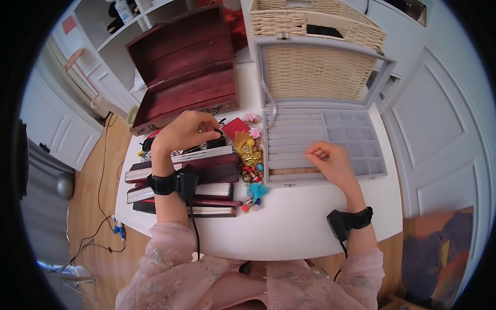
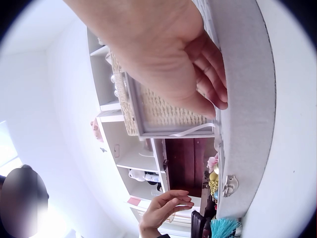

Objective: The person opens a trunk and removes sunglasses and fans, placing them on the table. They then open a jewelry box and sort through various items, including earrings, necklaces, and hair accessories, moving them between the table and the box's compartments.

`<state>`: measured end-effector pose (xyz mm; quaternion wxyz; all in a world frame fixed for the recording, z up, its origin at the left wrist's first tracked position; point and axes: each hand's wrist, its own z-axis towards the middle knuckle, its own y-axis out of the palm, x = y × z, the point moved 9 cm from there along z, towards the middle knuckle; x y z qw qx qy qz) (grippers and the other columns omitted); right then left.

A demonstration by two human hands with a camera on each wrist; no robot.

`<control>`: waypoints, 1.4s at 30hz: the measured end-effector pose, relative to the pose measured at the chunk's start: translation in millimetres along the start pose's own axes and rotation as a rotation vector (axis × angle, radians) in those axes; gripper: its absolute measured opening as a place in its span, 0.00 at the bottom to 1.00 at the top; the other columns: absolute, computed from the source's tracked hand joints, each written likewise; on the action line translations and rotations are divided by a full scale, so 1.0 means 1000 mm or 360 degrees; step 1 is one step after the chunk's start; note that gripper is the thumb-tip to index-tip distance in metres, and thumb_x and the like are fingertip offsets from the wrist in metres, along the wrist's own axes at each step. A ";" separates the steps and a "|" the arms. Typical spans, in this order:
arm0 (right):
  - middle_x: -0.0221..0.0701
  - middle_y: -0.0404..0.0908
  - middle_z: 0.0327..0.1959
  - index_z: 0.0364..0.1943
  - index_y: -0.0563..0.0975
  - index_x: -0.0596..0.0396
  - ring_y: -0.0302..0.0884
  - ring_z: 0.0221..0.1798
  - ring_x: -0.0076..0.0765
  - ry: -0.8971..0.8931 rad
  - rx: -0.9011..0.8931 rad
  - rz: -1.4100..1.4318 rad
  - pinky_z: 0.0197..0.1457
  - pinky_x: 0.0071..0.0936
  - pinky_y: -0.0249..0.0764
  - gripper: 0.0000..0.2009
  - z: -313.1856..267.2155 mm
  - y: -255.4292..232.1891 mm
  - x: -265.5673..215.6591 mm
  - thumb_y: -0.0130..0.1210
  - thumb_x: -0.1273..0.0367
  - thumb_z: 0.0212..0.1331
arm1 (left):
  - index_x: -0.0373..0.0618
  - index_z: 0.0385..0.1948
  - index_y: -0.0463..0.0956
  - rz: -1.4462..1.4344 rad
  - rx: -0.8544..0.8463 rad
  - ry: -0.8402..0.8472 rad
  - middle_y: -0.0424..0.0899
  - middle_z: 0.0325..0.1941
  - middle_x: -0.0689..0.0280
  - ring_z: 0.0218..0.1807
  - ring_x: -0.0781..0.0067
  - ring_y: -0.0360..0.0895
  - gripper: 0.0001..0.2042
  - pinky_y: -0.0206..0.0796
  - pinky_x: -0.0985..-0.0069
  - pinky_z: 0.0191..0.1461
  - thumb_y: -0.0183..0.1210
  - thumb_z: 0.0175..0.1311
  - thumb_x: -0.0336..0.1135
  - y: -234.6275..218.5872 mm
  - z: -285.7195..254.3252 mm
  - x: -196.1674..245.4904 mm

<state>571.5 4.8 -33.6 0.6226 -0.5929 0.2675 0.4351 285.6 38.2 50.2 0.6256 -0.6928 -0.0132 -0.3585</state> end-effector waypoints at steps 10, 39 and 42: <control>0.27 0.79 0.24 0.30 0.79 0.59 0.71 0.27 0.19 0.0060 0.0027 -0.0042 0.34 0.18 0.69 0.04 -0.002 -0.003 -0.002 0.60 0.73 0.52 | 0.36 0.33 0.78 -0.0090 0.0088 0.0072 0.81 0.26 0.54 0.30 0.60 0.80 0.13 0.70 0.70 0.37 0.62 0.53 0.37 -0.002 0.003 0.007; 0.28 0.80 0.25 0.30 0.80 0.59 0.73 0.28 0.20 0.0009 0.0015 -0.0038 0.35 0.19 0.71 0.05 0.000 -0.001 0.000 0.61 0.72 0.52 | 0.37 0.34 0.78 0.0125 -0.0105 -0.0075 0.82 0.29 0.55 0.32 0.64 0.81 0.12 0.71 0.72 0.37 0.64 0.52 0.35 0.015 0.004 0.000; 0.27 0.80 0.25 0.30 0.79 0.59 0.71 0.28 0.19 0.0032 0.0014 -0.0050 0.35 0.18 0.70 0.05 -0.001 -0.002 -0.004 0.61 0.73 0.52 | 0.35 0.34 0.79 0.0125 -0.0007 -0.0187 0.82 0.29 0.53 0.34 0.58 0.81 0.14 0.71 0.70 0.39 0.63 0.51 0.36 0.003 -0.003 -0.016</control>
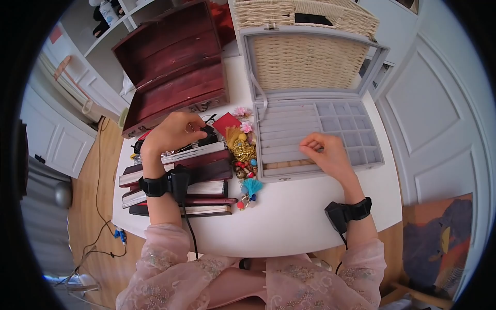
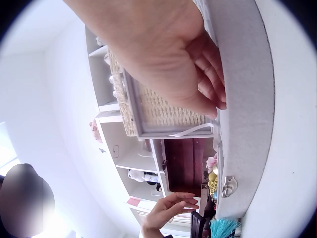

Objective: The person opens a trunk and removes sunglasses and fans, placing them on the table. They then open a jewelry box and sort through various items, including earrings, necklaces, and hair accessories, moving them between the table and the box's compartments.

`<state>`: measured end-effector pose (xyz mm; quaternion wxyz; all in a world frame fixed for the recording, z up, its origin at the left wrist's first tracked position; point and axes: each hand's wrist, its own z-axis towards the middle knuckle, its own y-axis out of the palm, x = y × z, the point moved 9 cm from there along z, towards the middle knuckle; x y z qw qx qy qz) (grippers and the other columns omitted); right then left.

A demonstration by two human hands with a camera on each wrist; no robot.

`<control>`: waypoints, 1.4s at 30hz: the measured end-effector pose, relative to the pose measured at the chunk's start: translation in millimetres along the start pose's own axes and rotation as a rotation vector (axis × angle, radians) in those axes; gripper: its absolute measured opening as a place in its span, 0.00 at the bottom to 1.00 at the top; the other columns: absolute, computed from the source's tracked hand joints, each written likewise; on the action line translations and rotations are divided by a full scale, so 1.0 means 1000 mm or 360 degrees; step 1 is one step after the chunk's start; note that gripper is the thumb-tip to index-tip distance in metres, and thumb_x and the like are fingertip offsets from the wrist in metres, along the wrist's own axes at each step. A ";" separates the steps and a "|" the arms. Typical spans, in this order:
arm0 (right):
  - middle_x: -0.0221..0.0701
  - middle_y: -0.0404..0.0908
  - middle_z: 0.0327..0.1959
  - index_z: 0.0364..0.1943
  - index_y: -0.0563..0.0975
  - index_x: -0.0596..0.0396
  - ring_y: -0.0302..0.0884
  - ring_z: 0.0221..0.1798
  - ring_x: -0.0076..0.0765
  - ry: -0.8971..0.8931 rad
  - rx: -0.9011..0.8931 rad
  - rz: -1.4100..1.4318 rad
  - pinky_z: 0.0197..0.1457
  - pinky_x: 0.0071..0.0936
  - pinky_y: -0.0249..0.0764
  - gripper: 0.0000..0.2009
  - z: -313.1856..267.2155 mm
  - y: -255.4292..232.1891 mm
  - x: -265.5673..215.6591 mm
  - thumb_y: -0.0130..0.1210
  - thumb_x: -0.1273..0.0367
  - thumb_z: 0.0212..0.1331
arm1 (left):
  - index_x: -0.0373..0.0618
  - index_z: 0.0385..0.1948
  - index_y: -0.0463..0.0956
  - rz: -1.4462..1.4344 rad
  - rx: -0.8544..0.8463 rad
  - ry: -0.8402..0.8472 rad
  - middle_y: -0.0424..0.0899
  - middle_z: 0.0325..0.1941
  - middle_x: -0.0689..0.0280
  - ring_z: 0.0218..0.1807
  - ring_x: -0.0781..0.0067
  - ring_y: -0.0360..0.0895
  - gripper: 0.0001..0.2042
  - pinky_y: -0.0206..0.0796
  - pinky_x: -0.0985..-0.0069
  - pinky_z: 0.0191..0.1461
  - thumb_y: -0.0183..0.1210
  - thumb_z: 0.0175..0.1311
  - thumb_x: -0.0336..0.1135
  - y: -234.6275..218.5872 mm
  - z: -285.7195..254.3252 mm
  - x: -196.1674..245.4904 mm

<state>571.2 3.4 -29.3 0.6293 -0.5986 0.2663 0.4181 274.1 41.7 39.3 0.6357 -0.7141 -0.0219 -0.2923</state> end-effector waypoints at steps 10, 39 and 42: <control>0.26 0.79 0.24 0.29 0.79 0.59 0.71 0.27 0.17 0.0189 -0.0059 0.0095 0.33 0.17 0.69 0.05 0.004 0.002 0.012 0.61 0.72 0.52 | 0.36 0.36 0.78 -0.0048 0.0073 -0.0127 0.82 0.29 0.53 0.33 0.59 0.80 0.15 0.71 0.69 0.39 0.62 0.50 0.36 -0.018 -0.012 -0.021; 0.38 0.83 0.38 0.38 0.81 0.53 0.79 0.43 0.42 -0.0492 -0.0406 -0.0826 0.48 0.34 0.73 0.13 0.136 0.117 -0.087 0.61 0.70 0.45 | 0.37 0.37 0.78 -0.0020 0.0133 -0.0114 0.83 0.33 0.54 0.36 0.58 0.81 0.16 0.71 0.70 0.41 0.64 0.51 0.38 -0.023 -0.014 -0.025; 0.37 0.82 0.41 0.43 0.79 0.51 0.78 0.47 0.42 -0.0480 -0.0438 -0.0996 0.51 0.34 0.72 0.17 0.142 0.131 -0.077 0.62 0.70 0.44 | 0.36 0.38 0.78 -0.0071 0.0123 -0.0112 0.83 0.33 0.53 0.36 0.58 0.81 0.16 0.71 0.69 0.41 0.64 0.51 0.38 -0.023 -0.015 -0.023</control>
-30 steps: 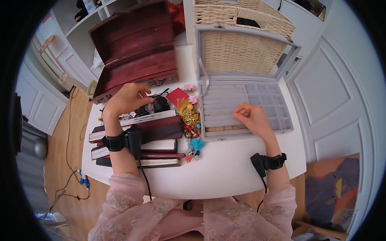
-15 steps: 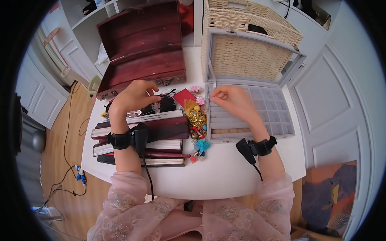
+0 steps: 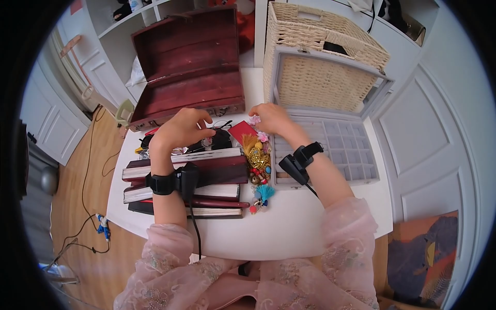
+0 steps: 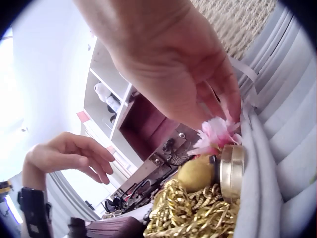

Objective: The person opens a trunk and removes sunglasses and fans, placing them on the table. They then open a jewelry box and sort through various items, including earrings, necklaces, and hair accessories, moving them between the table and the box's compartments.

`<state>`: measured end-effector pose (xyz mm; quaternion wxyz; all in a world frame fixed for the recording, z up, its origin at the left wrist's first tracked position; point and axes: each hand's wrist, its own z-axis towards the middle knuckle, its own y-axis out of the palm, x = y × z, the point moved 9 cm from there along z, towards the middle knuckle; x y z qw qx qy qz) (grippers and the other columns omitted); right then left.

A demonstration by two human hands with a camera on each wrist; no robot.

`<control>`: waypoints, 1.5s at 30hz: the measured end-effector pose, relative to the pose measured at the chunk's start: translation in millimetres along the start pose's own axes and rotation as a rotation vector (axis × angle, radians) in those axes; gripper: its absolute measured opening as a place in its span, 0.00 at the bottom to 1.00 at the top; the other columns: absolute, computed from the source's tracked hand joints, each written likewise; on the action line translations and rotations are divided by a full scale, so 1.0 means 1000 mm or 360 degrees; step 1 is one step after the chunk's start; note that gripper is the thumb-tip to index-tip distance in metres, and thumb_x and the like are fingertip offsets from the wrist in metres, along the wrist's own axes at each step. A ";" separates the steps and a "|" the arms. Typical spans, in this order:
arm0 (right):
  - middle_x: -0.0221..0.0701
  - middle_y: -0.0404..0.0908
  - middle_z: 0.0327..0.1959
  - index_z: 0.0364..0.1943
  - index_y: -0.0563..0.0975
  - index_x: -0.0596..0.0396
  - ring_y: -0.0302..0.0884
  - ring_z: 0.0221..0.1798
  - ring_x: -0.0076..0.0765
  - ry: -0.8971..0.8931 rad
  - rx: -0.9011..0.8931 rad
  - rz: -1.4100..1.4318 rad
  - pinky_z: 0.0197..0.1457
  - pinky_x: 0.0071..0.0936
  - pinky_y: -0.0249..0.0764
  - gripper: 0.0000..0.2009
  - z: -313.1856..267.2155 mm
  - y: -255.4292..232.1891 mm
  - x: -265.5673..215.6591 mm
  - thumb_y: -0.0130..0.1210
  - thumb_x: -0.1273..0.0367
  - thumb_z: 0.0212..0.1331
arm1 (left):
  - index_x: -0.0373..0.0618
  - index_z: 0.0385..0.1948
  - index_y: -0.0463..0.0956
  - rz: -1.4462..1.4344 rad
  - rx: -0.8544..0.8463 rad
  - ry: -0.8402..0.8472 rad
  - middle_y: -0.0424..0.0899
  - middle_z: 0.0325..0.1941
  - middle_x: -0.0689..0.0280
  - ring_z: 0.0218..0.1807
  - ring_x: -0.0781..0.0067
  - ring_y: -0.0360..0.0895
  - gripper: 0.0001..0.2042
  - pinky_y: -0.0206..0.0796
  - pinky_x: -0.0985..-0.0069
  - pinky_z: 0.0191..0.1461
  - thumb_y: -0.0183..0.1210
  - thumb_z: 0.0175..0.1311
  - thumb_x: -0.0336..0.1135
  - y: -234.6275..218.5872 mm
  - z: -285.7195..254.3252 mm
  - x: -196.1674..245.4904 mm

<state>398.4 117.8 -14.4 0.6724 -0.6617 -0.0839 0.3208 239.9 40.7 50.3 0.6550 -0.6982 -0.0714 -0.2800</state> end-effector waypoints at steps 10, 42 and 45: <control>0.38 0.82 0.35 0.35 0.81 0.52 0.79 0.43 0.44 0.0075 -0.0007 -0.0021 0.47 0.36 0.74 0.11 0.002 0.006 0.005 0.60 0.72 0.43 | 0.34 0.40 0.77 0.0036 -0.0005 0.0045 0.82 0.32 0.51 0.34 0.62 0.83 0.16 0.72 0.70 0.42 0.63 0.53 0.36 0.001 0.001 0.002; 0.36 0.82 0.25 0.32 0.82 0.58 0.79 0.27 0.27 -0.0059 0.0476 0.0377 0.35 0.23 0.75 0.06 -0.025 -0.056 -0.012 0.57 0.75 0.49 | 0.35 0.40 0.78 0.0071 -0.0019 -0.0008 0.83 0.35 0.52 0.38 0.57 0.81 0.17 0.72 0.69 0.44 0.63 0.51 0.38 0.007 0.003 0.000; 0.35 0.82 0.26 0.32 0.82 0.58 0.79 0.28 0.27 -0.0052 0.0517 0.0399 0.35 0.23 0.74 0.07 -0.026 -0.061 -0.014 0.57 0.74 0.49 | 0.34 0.39 0.78 0.0116 0.0003 0.0051 0.83 0.35 0.51 0.37 0.57 0.81 0.17 0.72 0.69 0.43 0.63 0.51 0.38 0.007 0.004 0.004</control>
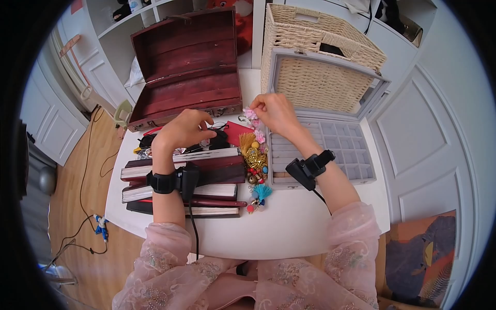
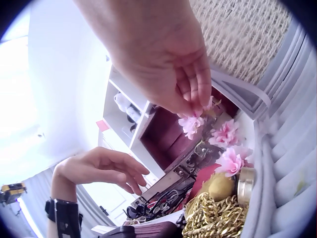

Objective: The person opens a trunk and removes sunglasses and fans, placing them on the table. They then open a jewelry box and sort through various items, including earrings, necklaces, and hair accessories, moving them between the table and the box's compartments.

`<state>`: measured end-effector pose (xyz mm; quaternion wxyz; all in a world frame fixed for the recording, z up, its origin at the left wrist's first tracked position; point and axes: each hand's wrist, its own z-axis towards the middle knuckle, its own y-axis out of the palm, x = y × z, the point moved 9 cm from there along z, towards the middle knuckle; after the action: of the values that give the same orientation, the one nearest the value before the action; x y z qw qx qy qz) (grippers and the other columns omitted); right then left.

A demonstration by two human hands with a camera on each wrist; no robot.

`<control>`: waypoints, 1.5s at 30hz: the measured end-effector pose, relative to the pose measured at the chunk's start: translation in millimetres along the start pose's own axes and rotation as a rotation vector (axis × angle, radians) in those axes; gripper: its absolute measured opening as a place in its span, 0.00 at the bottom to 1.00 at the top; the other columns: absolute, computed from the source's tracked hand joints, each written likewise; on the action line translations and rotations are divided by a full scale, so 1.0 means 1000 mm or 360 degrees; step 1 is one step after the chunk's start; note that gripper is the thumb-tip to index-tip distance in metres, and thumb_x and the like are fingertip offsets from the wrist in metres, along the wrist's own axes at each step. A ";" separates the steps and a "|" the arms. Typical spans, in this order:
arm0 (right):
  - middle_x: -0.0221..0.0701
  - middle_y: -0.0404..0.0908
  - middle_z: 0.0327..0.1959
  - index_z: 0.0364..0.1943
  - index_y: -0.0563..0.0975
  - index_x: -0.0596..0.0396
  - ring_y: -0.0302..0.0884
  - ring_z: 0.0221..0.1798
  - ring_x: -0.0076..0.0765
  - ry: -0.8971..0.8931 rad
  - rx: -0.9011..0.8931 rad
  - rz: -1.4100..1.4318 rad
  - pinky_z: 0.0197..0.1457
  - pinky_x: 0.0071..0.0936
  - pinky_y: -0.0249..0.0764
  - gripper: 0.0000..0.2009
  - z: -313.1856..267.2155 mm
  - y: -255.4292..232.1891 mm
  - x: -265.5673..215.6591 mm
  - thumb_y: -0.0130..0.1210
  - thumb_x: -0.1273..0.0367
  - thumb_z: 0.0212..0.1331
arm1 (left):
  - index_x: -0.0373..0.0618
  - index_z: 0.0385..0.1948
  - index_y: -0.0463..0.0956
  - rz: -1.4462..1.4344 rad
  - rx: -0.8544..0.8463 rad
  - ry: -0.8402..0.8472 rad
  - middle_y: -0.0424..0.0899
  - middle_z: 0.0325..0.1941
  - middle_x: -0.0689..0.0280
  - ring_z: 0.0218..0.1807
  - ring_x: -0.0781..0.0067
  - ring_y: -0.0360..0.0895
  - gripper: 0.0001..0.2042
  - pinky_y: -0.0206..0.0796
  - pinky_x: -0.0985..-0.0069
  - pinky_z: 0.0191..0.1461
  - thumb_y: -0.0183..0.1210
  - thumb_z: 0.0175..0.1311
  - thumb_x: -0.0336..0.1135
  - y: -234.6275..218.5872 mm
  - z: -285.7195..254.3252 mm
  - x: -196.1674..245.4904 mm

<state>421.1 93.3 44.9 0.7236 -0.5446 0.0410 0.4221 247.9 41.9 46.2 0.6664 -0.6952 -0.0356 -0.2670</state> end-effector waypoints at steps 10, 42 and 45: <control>0.34 0.83 0.26 0.31 0.83 0.56 0.80 0.29 0.28 -0.0146 0.0082 0.0297 0.37 0.24 0.75 0.06 -0.004 -0.019 -0.045 0.56 0.74 0.48 | 0.31 0.34 0.78 -0.0288 0.0443 0.0389 0.81 0.32 0.48 0.37 0.51 0.79 0.13 0.70 0.65 0.43 0.62 0.51 0.33 -0.021 0.001 0.041; 0.31 0.83 0.27 0.31 0.82 0.58 0.79 0.31 0.25 -0.0118 0.0037 0.0527 0.37 0.23 0.75 0.06 -0.010 -0.030 -0.055 0.57 0.74 0.49 | 0.31 0.28 0.79 -0.0461 0.0234 0.0385 0.81 0.25 0.49 0.30 0.56 0.81 0.08 0.72 0.70 0.36 0.60 0.50 0.28 -0.017 0.002 0.059; 0.31 0.83 0.27 0.31 0.82 0.58 0.79 0.31 0.24 -0.0128 0.0041 0.0558 0.37 0.23 0.75 0.06 -0.009 -0.031 -0.055 0.57 0.74 0.49 | 0.30 0.29 0.78 -0.0345 0.0205 0.0429 0.81 0.22 0.52 0.26 0.64 0.81 0.09 0.72 0.73 0.33 0.60 0.52 0.29 -0.011 0.003 0.058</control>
<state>410.1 52.8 93.2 0.6468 -0.5025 0.1119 0.5627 294.4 27.6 80.5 0.6756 -0.6010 -0.0378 -0.4253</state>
